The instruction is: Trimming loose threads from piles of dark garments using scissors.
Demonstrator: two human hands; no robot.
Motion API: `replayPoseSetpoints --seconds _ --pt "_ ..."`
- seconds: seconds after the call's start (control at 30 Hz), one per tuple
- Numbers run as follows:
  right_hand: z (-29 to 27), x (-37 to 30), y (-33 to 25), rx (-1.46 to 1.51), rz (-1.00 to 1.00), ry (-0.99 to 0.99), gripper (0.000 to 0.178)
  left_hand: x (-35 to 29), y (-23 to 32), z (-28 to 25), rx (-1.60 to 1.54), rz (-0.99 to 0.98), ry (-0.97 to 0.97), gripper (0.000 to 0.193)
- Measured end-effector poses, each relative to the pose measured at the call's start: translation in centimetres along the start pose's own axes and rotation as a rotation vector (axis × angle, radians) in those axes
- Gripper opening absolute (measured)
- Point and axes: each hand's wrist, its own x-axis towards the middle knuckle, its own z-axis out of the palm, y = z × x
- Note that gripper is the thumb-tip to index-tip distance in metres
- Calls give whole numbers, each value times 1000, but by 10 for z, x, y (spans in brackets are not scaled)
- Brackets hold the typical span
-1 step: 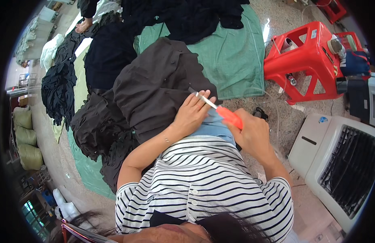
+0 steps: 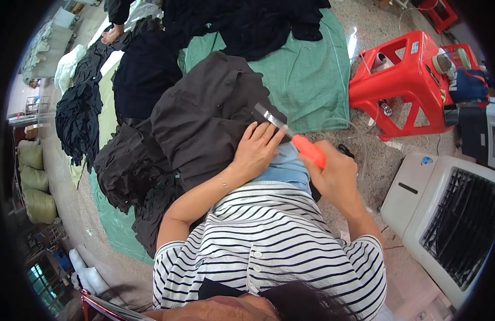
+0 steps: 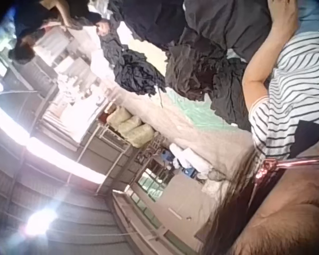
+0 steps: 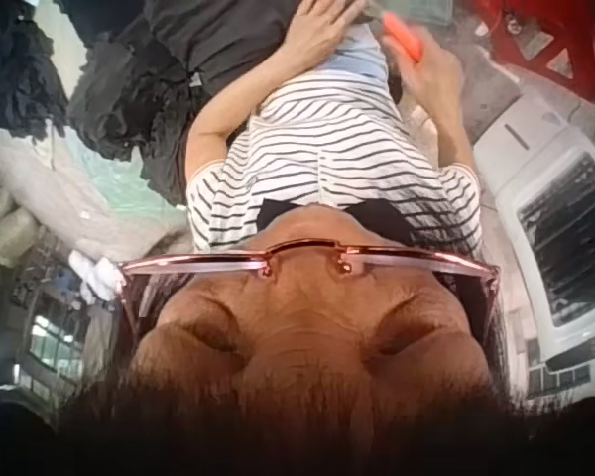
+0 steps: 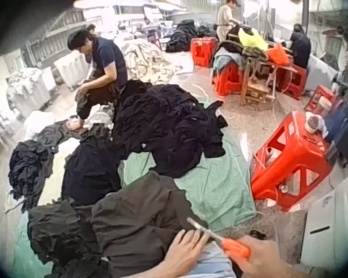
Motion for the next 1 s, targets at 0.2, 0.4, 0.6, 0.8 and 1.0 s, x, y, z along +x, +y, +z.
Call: replayPoseSetpoints --seconds 0.2,0.4,0.6,0.8,1.0 --pt "-10 26 20 74 120 327 24 41 -33 -28 -500 -260 241 17" --pt "4 40 36 -52 81 354 25 91 -181 -94 -766 -910 653 57" --pt "28 49 40 35 112 290 27 122 -138 -60 62 -613 -306 66" --pt "28 56 46 -7 151 296 27 56 -181 -144 -798 -646 427 24" --pt "32 65 65 81 123 310 35 -170 -268 -321 -1026 -807 1340 33"
